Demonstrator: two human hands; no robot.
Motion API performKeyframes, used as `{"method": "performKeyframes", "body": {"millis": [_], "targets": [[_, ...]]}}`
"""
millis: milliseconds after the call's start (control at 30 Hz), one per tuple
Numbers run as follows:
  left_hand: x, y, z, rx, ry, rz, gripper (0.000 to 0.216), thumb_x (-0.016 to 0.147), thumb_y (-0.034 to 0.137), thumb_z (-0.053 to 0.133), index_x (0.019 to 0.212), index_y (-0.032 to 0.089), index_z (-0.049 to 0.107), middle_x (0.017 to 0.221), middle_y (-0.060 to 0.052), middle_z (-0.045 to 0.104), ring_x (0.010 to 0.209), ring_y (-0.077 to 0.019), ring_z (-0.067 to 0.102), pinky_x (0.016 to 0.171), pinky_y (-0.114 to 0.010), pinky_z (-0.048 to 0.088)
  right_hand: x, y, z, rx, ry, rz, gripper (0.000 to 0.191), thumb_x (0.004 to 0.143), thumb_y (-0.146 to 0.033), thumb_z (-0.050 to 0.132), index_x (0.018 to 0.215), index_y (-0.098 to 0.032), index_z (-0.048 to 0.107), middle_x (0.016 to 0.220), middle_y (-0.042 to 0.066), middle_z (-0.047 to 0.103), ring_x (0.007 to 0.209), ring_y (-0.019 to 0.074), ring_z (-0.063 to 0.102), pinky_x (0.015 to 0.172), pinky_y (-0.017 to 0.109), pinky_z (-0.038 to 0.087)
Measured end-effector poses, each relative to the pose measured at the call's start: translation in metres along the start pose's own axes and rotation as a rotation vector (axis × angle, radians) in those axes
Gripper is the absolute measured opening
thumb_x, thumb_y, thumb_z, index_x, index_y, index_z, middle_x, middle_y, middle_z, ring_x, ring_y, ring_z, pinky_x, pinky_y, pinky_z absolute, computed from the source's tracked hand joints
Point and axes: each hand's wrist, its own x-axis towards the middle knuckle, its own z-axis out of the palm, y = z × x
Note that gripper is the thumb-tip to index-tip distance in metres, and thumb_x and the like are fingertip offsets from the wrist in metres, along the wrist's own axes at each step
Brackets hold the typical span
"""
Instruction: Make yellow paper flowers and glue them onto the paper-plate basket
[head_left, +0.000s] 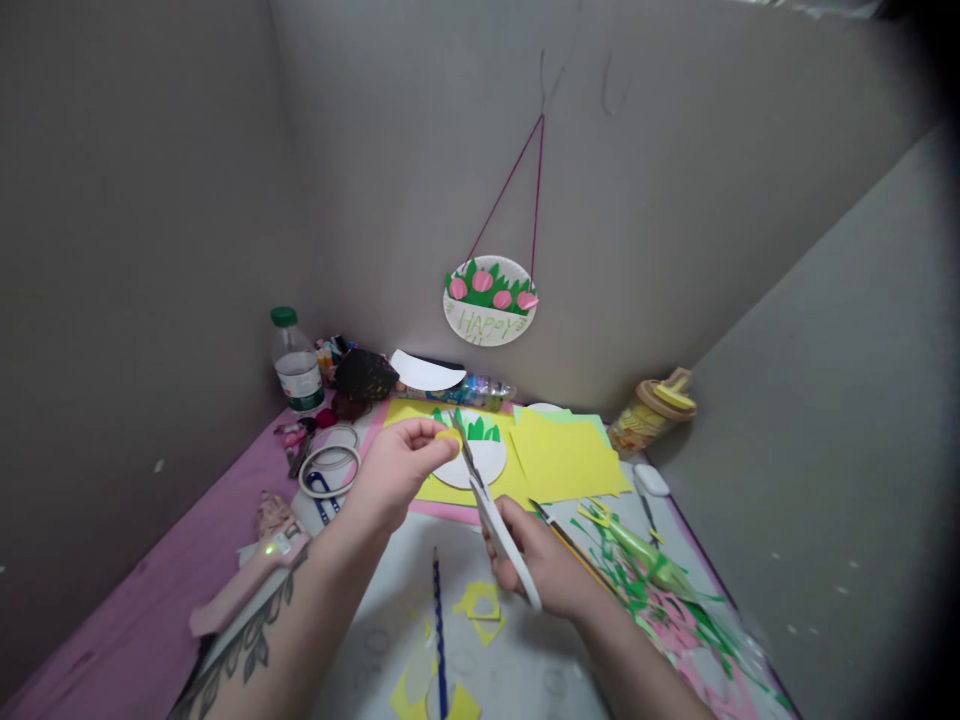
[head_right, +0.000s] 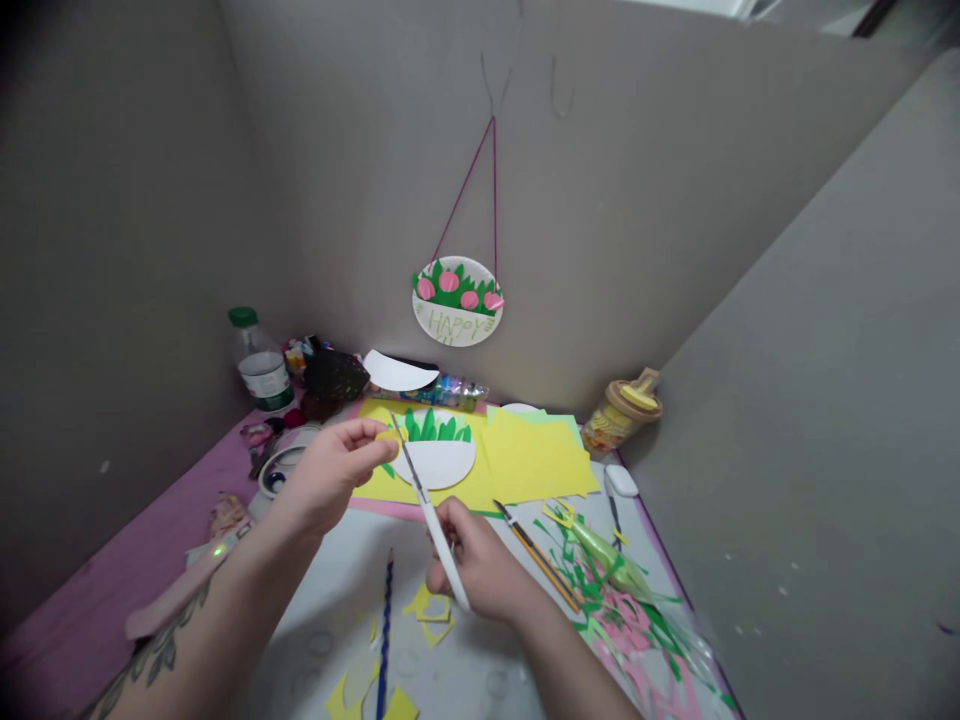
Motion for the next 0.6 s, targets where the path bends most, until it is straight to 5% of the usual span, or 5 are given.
{"method": "performKeyframes", "body": {"millis": [600], "targets": [[-0.001,0.005,-0.004,0.104,-0.037,0.002,0.016,0.057,0.029,0.072,0.053,0.018,0.061,0.047,0.002,0.051,0.041,-0.0066,0.034,0.041,-0.021,0.019,-0.002,0.007,-0.018,-0.088,-0.033,-0.009,0.033,0.061,-0.032,0.07,0.073,-0.02,0.043,0.065,-0.005,0.047,0.058,0.0102,0.038,0.053,0.022,0.03]]}}
